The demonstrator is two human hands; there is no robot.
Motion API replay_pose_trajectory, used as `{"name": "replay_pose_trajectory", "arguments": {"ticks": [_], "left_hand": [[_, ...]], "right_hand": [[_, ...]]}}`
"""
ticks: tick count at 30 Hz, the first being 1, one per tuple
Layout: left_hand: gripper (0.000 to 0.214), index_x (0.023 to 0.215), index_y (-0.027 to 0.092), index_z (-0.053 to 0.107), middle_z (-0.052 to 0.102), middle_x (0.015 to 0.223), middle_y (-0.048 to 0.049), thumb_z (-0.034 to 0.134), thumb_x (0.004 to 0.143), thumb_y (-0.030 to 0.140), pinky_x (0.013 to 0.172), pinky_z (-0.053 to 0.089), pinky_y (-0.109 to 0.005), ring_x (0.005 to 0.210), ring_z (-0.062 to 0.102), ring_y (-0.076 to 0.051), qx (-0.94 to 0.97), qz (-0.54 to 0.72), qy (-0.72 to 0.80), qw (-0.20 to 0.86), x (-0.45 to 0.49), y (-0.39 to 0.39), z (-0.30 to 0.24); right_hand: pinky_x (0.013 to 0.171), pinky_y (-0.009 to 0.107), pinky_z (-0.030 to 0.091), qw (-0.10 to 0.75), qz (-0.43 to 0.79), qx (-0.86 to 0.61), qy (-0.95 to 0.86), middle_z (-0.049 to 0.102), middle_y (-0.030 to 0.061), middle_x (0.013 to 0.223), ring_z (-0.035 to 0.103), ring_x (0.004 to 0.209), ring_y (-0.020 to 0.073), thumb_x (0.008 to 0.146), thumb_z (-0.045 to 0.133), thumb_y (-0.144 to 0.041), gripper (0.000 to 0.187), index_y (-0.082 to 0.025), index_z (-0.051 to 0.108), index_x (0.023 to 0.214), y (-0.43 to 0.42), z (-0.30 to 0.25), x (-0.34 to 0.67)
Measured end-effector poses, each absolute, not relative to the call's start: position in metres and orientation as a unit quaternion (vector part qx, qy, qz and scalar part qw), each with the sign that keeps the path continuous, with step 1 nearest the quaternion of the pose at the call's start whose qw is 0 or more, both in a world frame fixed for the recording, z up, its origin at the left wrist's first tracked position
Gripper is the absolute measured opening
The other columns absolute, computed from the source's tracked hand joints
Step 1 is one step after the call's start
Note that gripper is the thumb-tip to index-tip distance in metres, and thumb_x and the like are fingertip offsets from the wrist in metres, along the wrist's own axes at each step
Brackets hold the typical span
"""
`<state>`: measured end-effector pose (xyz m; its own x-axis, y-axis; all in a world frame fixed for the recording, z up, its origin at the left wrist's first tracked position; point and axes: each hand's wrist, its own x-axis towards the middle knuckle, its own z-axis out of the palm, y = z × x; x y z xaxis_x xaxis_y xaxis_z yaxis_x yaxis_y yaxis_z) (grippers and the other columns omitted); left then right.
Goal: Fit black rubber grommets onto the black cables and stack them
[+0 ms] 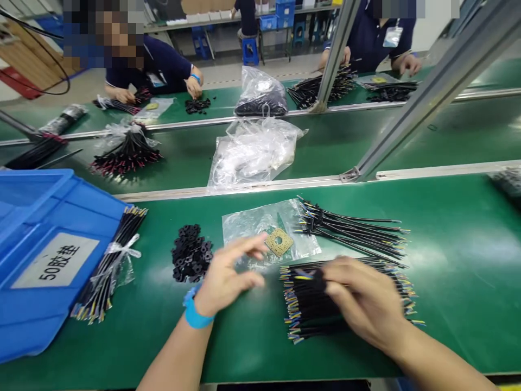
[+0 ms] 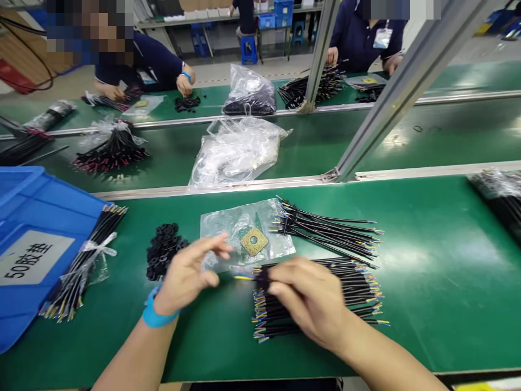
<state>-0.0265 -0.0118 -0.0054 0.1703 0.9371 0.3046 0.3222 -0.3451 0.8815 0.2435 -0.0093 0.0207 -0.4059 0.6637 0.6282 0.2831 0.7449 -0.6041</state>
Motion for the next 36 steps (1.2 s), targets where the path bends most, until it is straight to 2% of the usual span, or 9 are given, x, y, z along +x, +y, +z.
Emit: {"name": "replay_pose_trajectory", "arguments": {"ticks": [1,3,6,9,14,18,25,29,36], "left_hand": [[0.053,0.130,0.024,0.072,0.077,0.101,-0.0078,0.071,0.088,0.057,0.082,0.056,-0.033,0.084,0.070,-0.019,0.673,0.442,0.533,0.260,-0.042,-0.011,-0.001],[0.033,0.109,0.020,0.079,0.076,0.100,-0.0085,0.062,0.096,0.046,0.083,0.052,-0.036,0.086,0.068,-0.022,0.629,0.368,0.680,0.081,-0.071,-0.013,0.005],[0.030,0.092,0.019,0.079,0.075,0.089,-0.0098,0.060,0.094,0.043,0.078,0.047,-0.043,0.085,0.065,-0.030,0.637,0.167,0.752,-0.020,-0.101,-0.017,0.006],[0.024,0.099,0.022,0.079,0.076,0.095,-0.0099,0.062,0.091,0.038,0.074,0.045,-0.042,0.090,0.066,-0.033,0.682,0.041,0.731,-0.013,-0.108,-0.020,-0.003],[0.031,0.096,0.025,0.078,0.078,0.099,-0.0079,0.048,0.096,0.031,0.068,0.045,-0.039,0.088,0.066,-0.032,0.744,0.000,0.666,-0.054,-0.107,-0.022,-0.018],[0.030,0.088,0.024,0.073,0.076,0.098,-0.0101,0.047,0.097,0.033,0.069,0.046,-0.042,0.085,0.064,-0.033,0.754,0.039,0.654,-0.049,-0.104,-0.019,-0.015],[0.027,0.093,0.022,0.070,0.078,0.104,-0.0099,0.052,0.100,0.040,0.084,0.050,-0.042,0.096,0.071,-0.031,0.747,0.186,0.639,0.009,-0.058,-0.007,-0.019],[0.031,0.090,0.020,0.077,0.080,0.105,-0.0111,0.051,0.099,0.034,0.084,0.055,-0.041,0.094,0.075,-0.031,0.786,0.149,0.596,0.068,-0.048,-0.007,-0.034],[0.036,0.112,0.021,0.078,0.079,0.112,-0.0097,0.045,0.098,0.024,0.085,0.058,-0.039,0.097,0.075,-0.030,0.786,0.096,0.600,0.113,-0.054,-0.014,-0.028]], "right_hand": [[0.078,0.021,0.052,0.482,0.147,-0.305,-0.808,0.070,0.0037,0.088,0.066,0.080,0.0113,0.100,0.057,-0.015,0.010,-0.016,0.066,0.103,-0.007,0.024,0.251],[0.081,0.026,0.052,0.490,0.036,-0.332,-0.805,0.072,0.0056,0.093,0.066,0.084,0.0141,0.096,0.058,-0.007,0.017,-0.016,0.066,0.108,0.005,0.024,0.266],[0.081,0.030,0.049,0.404,-0.095,-0.393,-0.821,0.074,0.0073,0.101,0.068,0.089,0.0177,0.095,0.061,-0.008,0.023,-0.017,0.067,0.115,0.033,0.008,0.281],[0.078,0.032,0.046,0.337,-0.118,-0.419,-0.835,0.075,0.0055,0.099,0.066,0.084,0.0170,0.100,0.058,-0.016,0.019,-0.019,0.070,0.115,0.058,-0.010,0.287],[0.084,0.035,0.043,0.299,-0.035,-0.435,-0.848,0.074,0.0076,0.105,0.063,0.096,0.0203,0.101,0.061,-0.025,0.017,-0.020,0.074,0.112,0.055,-0.011,0.287],[0.082,0.033,0.041,0.196,0.124,-0.360,-0.903,0.072,0.0034,0.095,0.062,0.088,0.0166,0.098,0.067,-0.029,0.011,-0.022,0.076,0.099,0.038,-0.007,0.277],[0.078,0.033,0.038,0.067,0.169,-0.365,-0.913,0.071,0.0026,0.093,0.061,0.088,0.0190,0.087,0.080,-0.023,0.012,-0.020,0.073,0.097,0.032,-0.017,0.263],[0.079,0.032,0.039,0.076,0.230,-0.378,-0.893,0.071,-0.0001,0.089,0.061,0.083,0.0168,0.085,0.080,-0.012,0.017,-0.018,0.065,0.091,0.031,-0.014,0.259],[0.083,0.030,0.051,0.255,0.172,-0.379,-0.873,0.070,0.0044,0.097,0.062,0.090,0.0168,0.095,0.065,-0.012,0.010,-0.018,0.065,0.102,0.032,-0.036,0.247]]}}
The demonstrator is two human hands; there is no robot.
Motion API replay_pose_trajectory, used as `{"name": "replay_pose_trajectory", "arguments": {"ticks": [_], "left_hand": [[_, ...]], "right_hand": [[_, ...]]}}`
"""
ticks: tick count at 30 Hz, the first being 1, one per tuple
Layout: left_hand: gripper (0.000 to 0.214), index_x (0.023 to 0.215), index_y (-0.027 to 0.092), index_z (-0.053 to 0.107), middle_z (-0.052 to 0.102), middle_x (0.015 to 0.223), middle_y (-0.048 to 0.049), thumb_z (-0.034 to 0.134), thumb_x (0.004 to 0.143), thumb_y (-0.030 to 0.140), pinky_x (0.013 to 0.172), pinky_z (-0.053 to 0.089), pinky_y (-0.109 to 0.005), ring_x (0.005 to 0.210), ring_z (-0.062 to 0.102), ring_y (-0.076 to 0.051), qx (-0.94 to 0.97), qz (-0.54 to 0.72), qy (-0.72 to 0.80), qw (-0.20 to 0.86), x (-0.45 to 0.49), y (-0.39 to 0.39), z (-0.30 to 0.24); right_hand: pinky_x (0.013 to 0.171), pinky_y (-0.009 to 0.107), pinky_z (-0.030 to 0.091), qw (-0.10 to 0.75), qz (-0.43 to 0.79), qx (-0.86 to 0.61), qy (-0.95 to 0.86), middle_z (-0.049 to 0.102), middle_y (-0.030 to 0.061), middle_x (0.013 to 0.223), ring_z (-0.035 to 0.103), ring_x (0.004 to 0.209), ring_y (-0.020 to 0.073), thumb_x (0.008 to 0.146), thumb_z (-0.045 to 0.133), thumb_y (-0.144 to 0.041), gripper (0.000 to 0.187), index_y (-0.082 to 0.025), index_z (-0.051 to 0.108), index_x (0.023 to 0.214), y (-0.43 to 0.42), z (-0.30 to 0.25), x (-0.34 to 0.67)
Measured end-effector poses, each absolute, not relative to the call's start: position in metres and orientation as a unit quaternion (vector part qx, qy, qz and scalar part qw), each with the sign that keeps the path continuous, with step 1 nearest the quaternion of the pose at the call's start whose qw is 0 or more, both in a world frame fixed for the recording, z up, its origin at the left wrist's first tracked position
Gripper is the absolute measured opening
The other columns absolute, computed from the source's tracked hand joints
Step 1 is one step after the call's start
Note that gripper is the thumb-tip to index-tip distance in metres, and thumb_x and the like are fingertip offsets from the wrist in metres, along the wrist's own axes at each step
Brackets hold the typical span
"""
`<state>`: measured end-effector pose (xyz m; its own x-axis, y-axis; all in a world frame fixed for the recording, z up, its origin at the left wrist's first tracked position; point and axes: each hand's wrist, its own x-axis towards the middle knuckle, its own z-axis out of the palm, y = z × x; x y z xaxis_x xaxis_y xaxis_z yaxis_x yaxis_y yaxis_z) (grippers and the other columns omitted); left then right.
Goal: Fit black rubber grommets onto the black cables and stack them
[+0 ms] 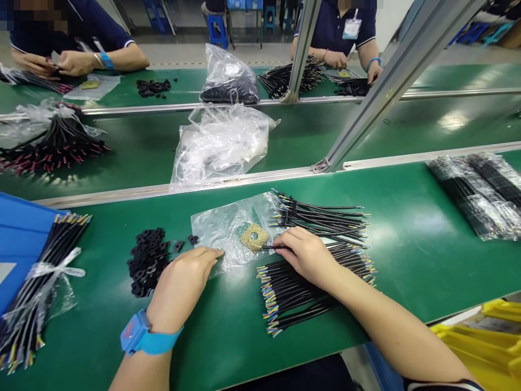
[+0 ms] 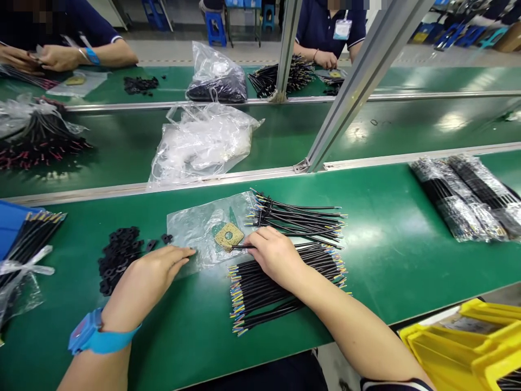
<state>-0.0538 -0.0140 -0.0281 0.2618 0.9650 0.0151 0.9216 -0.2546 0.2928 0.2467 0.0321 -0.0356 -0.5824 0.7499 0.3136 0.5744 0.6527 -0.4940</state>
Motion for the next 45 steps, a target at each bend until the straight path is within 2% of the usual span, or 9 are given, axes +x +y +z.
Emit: {"name": "replay_pose_trajectory", "arguments": {"ticks": [3,7,11,14,19,25,29,37,45], "left_hand": [[0.039,0.123,0.021,0.074,0.076,0.117,-0.0098,0.044,0.098,0.024,0.077,0.057,-0.038,0.094,0.074,-0.029,0.771,0.086,0.619,0.121,-0.050,-0.014,-0.023],[0.035,0.113,0.022,0.076,0.073,0.117,-0.0096,0.045,0.098,0.026,0.072,0.055,-0.034,0.086,0.073,-0.026,0.752,0.098,0.640,0.126,-0.050,-0.014,-0.025],[0.035,0.112,0.022,0.075,0.072,0.113,-0.0094,0.043,0.097,0.027,0.071,0.054,-0.035,0.075,0.070,-0.024,0.745,0.104,0.641,0.151,-0.052,-0.016,-0.028],[0.036,0.113,0.022,0.074,0.071,0.113,-0.0099,0.043,0.096,0.028,0.072,0.053,-0.036,0.081,0.071,-0.025,0.735,0.112,0.647,0.168,-0.052,-0.015,-0.027],[0.029,0.112,0.022,0.073,0.071,0.104,-0.0085,0.055,0.094,0.038,0.078,0.054,-0.035,0.083,0.070,-0.024,0.681,0.224,0.654,0.240,-0.048,-0.010,-0.018],[0.044,0.109,0.019,0.070,0.069,0.084,-0.0039,0.082,0.078,0.048,0.074,0.058,-0.029,0.078,0.069,-0.018,0.450,0.431,0.561,0.545,-0.026,-0.008,-0.016],[0.046,0.103,0.018,0.072,0.064,0.081,-0.0010,0.090,0.071,0.046,0.067,0.056,-0.023,0.067,0.065,-0.011,0.347,0.472,0.494,0.643,-0.010,-0.009,-0.020],[0.044,0.095,0.018,0.078,0.063,0.072,0.0008,0.095,0.064,0.045,0.060,0.053,-0.017,0.061,0.063,-0.008,0.304,0.480,0.492,0.660,-0.004,-0.008,-0.016],[0.037,0.090,0.020,0.083,0.071,0.071,-0.0025,0.096,0.061,0.039,0.065,0.059,-0.020,0.064,0.068,-0.011,0.378,0.453,0.552,0.590,-0.001,-0.013,-0.022]], "right_hand": [[0.081,0.030,0.051,0.232,0.094,-0.383,-0.889,0.068,0.0050,0.093,0.058,0.085,0.0178,0.098,0.059,-0.013,0.009,-0.018,0.067,0.100,0.032,-0.046,0.241],[0.075,0.030,0.048,0.178,0.032,-0.383,-0.906,0.064,0.0060,0.088,0.054,0.083,0.0184,0.100,0.056,-0.012,0.016,-0.018,0.069,0.093,0.031,-0.049,0.239],[0.071,0.029,0.047,0.134,0.019,-0.381,-0.915,0.065,0.0067,0.090,0.055,0.086,0.0187,0.098,0.058,-0.009,0.016,-0.018,0.070,0.099,0.030,-0.047,0.241],[0.073,0.029,0.050,0.130,0.016,-0.382,-0.915,0.067,0.0075,0.091,0.057,0.086,0.0195,0.096,0.059,-0.008,0.017,-0.016,0.071,0.104,0.031,-0.050,0.241],[0.081,0.031,0.057,0.259,0.082,-0.366,-0.890,0.070,0.0083,0.095,0.064,0.087,0.0180,0.101,0.054,-0.013,0.020,-0.013,0.070,0.112,0.035,-0.050,0.240],[0.083,0.028,0.060,0.405,0.143,-0.345,-0.835,0.072,0.0062,0.100,0.068,0.090,0.0138,0.101,0.056,-0.015,0.023,-0.020,0.070,0.119,0.026,-0.031,0.235],[0.078,0.026,0.060,0.431,0.122,-0.328,-0.832,0.072,0.0055,0.095,0.068,0.085,0.0129,0.099,0.059,-0.014,0.022,-0.020,0.070,0.118,0.018,-0.025,0.232],[0.076,0.024,0.059,0.428,0.093,-0.304,-0.846,0.070,0.0044,0.090,0.067,0.084,0.0118,0.099,0.059,-0.013,0.022,-0.018,0.070,0.118,0.017,-0.030,0.231],[0.070,0.025,0.055,0.395,0.005,-0.283,-0.874,0.072,0.0059,0.091,0.064,0.080,0.0133,0.098,0.058,-0.009,0.023,-0.015,0.069,0.118,0.012,-0.025,0.230]]}}
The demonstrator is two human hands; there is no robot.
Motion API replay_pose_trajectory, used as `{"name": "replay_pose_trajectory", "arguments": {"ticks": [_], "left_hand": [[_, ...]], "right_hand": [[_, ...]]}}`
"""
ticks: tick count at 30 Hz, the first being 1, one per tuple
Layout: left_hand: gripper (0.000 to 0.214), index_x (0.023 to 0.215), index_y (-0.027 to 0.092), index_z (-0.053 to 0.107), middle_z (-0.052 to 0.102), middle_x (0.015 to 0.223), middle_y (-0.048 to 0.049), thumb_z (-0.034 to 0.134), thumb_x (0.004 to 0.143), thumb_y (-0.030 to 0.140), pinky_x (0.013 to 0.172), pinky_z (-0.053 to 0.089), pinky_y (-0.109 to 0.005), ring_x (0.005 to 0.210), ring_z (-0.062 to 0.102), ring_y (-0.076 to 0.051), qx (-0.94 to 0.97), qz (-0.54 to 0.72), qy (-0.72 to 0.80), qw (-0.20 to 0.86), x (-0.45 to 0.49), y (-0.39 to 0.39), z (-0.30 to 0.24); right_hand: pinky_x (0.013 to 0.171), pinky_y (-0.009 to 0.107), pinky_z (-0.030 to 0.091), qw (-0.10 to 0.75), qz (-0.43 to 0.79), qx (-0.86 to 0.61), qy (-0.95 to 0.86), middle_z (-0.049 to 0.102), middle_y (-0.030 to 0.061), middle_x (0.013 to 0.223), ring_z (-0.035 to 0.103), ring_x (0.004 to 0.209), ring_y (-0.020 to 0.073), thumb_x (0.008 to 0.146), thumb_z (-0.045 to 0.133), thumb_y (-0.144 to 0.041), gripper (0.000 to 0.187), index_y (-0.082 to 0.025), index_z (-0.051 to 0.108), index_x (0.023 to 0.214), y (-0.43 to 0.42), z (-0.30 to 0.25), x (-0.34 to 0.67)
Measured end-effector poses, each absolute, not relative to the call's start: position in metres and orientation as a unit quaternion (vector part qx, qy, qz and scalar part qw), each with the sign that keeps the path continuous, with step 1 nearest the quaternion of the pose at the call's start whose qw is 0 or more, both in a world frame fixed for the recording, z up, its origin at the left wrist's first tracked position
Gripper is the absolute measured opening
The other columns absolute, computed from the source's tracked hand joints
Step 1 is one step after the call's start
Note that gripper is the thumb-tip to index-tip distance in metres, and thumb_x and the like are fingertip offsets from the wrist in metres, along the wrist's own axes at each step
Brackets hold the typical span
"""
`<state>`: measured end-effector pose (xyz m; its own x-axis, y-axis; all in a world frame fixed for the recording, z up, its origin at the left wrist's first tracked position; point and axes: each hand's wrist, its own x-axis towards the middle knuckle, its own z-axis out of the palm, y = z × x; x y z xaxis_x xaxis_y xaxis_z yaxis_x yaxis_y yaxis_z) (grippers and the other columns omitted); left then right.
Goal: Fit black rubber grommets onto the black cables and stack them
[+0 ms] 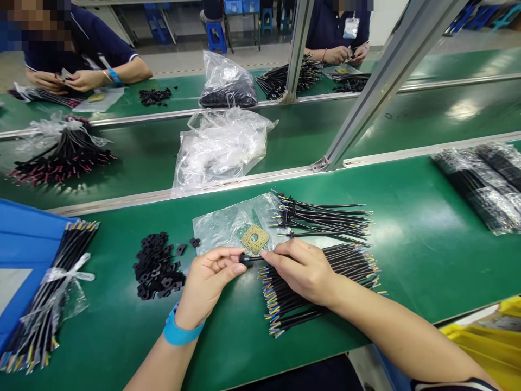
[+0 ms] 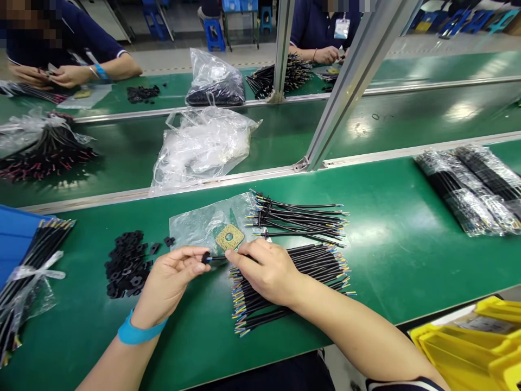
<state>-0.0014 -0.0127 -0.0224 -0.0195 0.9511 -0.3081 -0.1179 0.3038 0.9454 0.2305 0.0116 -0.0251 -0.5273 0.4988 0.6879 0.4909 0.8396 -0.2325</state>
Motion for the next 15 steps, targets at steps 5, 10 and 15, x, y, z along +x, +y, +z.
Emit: {"name": "replay_pose_trajectory", "arguments": {"ticks": [5,10,15], "left_hand": [[0.021,0.083,0.024,0.085,0.072,0.074,-0.0020,0.094,0.064,0.027,0.058,0.055,-0.017,0.063,0.065,-0.010,0.498,0.488,0.515,0.499,0.007,-0.017,-0.024],[0.020,0.084,0.027,0.084,0.072,0.069,0.0003,0.094,0.067,0.033,0.061,0.055,-0.016,0.064,0.067,-0.010,0.593,0.529,0.465,0.390,0.012,-0.020,-0.021],[0.021,0.087,0.026,0.083,0.072,0.070,0.0005,0.091,0.070,0.035,0.059,0.056,-0.019,0.061,0.067,-0.011,0.646,0.526,0.414,0.368,0.011,-0.021,-0.021]], "right_hand": [[0.067,0.026,0.054,0.417,-0.001,-0.261,-0.871,0.072,0.0071,0.090,0.062,0.076,0.0135,0.097,0.061,-0.010,0.019,-0.011,0.067,0.115,0.006,-0.022,0.228],[0.067,0.024,0.054,0.436,0.074,-0.267,-0.856,0.071,0.0046,0.085,0.062,0.074,0.0118,0.099,0.062,-0.016,0.010,-0.013,0.068,0.106,0.001,-0.016,0.223],[0.067,0.023,0.051,0.415,0.250,-0.266,-0.834,0.069,0.0042,0.081,0.061,0.072,0.0111,0.102,0.057,-0.021,0.016,-0.012,0.070,0.099,-0.002,-0.009,0.221]]}}
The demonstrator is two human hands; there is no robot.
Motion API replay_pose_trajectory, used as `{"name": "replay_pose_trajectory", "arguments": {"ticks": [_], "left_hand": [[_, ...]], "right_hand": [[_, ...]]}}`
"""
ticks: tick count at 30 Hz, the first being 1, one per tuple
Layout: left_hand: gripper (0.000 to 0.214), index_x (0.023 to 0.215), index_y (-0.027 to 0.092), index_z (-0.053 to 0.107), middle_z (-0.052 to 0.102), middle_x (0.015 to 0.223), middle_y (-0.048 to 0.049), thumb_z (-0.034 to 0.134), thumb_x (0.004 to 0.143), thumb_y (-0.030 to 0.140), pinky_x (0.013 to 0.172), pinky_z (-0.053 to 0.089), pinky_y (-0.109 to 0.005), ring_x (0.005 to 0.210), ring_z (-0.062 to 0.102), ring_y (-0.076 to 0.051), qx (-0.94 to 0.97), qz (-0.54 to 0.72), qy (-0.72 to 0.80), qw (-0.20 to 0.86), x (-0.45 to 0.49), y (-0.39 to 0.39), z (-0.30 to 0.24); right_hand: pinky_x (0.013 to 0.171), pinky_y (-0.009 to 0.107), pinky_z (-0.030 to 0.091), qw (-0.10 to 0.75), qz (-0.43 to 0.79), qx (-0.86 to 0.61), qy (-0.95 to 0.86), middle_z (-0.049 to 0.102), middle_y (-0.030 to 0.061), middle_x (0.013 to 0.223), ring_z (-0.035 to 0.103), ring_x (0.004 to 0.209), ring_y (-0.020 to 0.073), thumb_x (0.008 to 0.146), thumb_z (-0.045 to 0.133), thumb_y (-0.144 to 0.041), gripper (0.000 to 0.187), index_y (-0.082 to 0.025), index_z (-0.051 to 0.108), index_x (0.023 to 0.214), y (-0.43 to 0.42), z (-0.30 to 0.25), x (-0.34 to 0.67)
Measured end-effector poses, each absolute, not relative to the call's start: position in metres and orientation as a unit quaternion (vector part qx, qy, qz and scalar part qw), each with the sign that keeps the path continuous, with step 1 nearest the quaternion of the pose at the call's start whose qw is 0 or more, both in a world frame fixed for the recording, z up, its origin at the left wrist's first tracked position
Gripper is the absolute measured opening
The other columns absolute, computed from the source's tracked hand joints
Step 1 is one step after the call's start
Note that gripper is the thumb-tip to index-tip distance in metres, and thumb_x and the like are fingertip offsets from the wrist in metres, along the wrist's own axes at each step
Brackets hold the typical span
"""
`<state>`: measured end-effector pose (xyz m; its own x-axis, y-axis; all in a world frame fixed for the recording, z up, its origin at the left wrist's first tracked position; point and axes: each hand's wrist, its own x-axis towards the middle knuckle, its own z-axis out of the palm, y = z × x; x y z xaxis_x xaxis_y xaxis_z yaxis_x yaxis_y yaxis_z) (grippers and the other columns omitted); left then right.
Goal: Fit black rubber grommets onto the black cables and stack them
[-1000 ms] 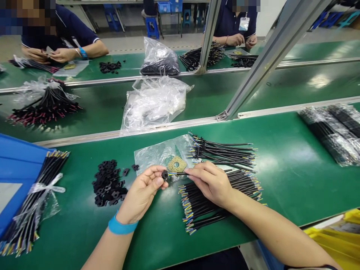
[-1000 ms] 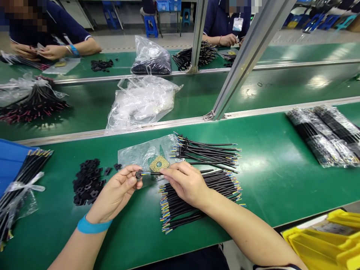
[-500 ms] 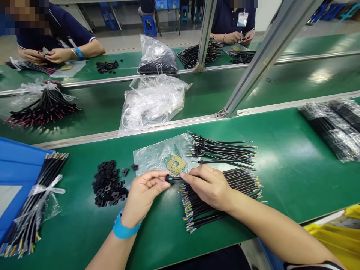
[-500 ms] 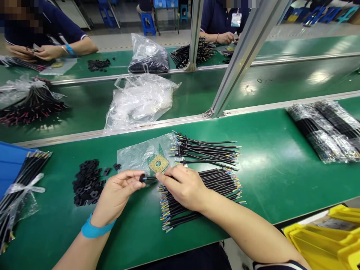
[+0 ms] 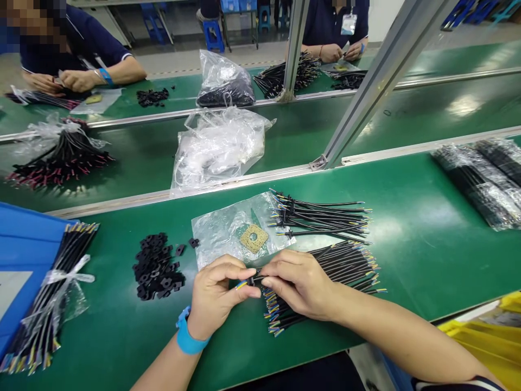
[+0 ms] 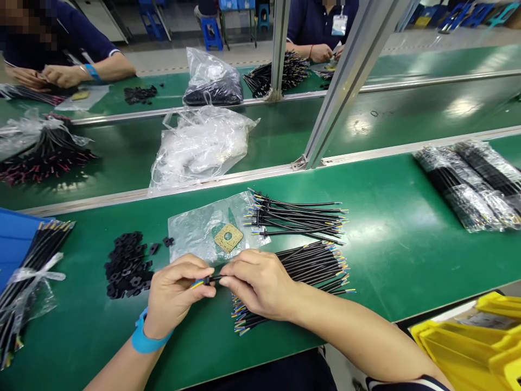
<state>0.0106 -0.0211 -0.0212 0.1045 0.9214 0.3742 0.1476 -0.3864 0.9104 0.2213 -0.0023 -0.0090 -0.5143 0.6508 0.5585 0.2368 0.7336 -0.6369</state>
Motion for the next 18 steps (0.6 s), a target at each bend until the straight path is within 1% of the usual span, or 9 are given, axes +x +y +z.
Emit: {"name": "replay_pose_trajectory", "arguments": {"ticks": [3,7,13,16,18], "left_hand": [[0.022,0.086,0.024,0.082,0.072,0.069,0.0002,0.091,0.070,0.037,0.059,0.056,-0.018,0.061,0.067,-0.010,0.664,0.519,0.387,0.372,0.010,-0.021,-0.019],[0.023,0.088,0.023,0.082,0.073,0.070,-0.0003,0.090,0.070,0.035,0.060,0.055,-0.016,0.061,0.068,-0.009,0.684,0.508,0.368,0.373,0.012,-0.020,-0.017],[0.027,0.095,0.024,0.083,0.071,0.067,-0.0001,0.090,0.070,0.032,0.058,0.054,-0.017,0.059,0.065,-0.010,0.686,0.497,0.354,0.395,0.016,-0.022,-0.024],[0.028,0.098,0.026,0.083,0.068,0.064,0.0011,0.090,0.071,0.032,0.056,0.052,-0.019,0.056,0.061,-0.010,0.678,0.498,0.338,0.422,0.016,-0.023,-0.028],[0.030,0.100,0.028,0.083,0.066,0.062,0.0016,0.090,0.072,0.030,0.055,0.050,-0.020,0.056,0.059,-0.010,0.672,0.498,0.330,0.437,0.015,-0.024,-0.029]], "right_hand": [[0.064,0.021,0.047,0.394,0.334,-0.261,-0.815,0.065,0.0032,0.076,0.056,0.068,0.0098,0.103,0.055,-0.023,0.021,-0.011,0.071,0.096,-0.003,-0.004,0.223],[0.060,0.018,0.041,0.371,0.397,-0.256,-0.799,0.060,0.0005,0.071,0.050,0.063,0.0074,0.103,0.056,-0.022,0.023,-0.011,0.071,0.089,-0.003,-0.002,0.225],[0.057,0.017,0.035,0.347,0.452,-0.254,-0.781,0.050,-0.0029,0.065,0.045,0.059,0.0058,0.102,0.057,-0.025,0.031,-0.013,0.066,0.075,-0.002,-0.005,0.224],[0.056,0.017,0.034,0.344,0.470,-0.240,-0.776,0.047,-0.0036,0.063,0.043,0.058,0.0056,0.103,0.057,-0.029,0.035,-0.013,0.066,0.074,-0.002,-0.005,0.224],[0.056,0.017,0.035,0.344,0.477,-0.232,-0.775,0.048,-0.0032,0.063,0.045,0.059,0.0058,0.104,0.056,-0.031,0.036,-0.013,0.067,0.075,-0.001,-0.005,0.224]]}}
